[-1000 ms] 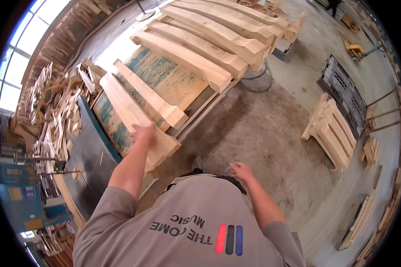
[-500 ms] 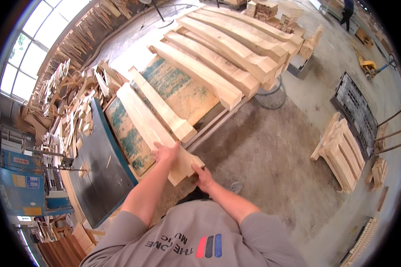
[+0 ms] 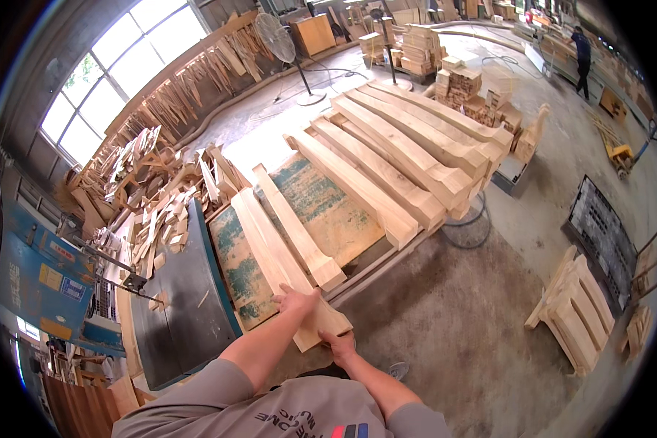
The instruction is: The person picks up curved wooden chair legs from a workbench one by one and stacks them onto a nearby wooden base on the floor.
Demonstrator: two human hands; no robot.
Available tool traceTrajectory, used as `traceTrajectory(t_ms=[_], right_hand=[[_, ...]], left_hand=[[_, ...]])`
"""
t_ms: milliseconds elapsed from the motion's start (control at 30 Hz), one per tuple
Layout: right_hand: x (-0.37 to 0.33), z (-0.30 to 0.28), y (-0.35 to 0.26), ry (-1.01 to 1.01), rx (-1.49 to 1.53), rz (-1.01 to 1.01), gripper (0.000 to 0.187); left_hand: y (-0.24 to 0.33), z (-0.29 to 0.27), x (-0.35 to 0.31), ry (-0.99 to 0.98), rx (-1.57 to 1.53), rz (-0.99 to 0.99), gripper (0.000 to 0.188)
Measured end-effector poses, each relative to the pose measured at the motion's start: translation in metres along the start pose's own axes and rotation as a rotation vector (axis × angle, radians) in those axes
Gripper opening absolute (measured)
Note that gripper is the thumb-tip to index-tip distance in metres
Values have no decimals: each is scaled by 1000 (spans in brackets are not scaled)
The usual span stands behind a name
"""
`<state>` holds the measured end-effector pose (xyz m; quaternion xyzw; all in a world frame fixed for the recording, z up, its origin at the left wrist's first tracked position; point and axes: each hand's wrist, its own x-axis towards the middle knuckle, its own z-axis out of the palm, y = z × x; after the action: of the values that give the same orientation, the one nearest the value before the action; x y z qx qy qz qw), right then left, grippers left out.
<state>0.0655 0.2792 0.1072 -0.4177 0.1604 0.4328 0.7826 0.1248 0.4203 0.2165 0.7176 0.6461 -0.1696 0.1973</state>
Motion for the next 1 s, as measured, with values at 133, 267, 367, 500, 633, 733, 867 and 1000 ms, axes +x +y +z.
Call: traceTrajectory(t_ms=[133,267,367,500,633,733,867,1000], right_hand=[[12,-33,17,-91,-24,-161,54],[-22,-68,-18,16,-38,8,55],[-50,-100,-36,21,-42,-3,56],[-85,-144,-60,-33,-39,-57,58],[-123,-184,-89,77,-86,-14,62],[-138,-198,-95,122,-98,10,68],[-146,-198,-96,115,-36,-98,66],[-141,-209,-79,266,20,-163,58]], left_hand=[[-1,14,-11,-2,-16,7,116],[-8,39,-45,-61,-64,87,118],[-23,57,-63,-146,-82,202,116],[-50,51,-86,-363,13,481,96],[-60,5,-79,-456,85,912,58],[-62,1,3,-54,27,824,77],[-9,-40,134,225,-12,673,84],[31,-76,237,182,118,614,91]])
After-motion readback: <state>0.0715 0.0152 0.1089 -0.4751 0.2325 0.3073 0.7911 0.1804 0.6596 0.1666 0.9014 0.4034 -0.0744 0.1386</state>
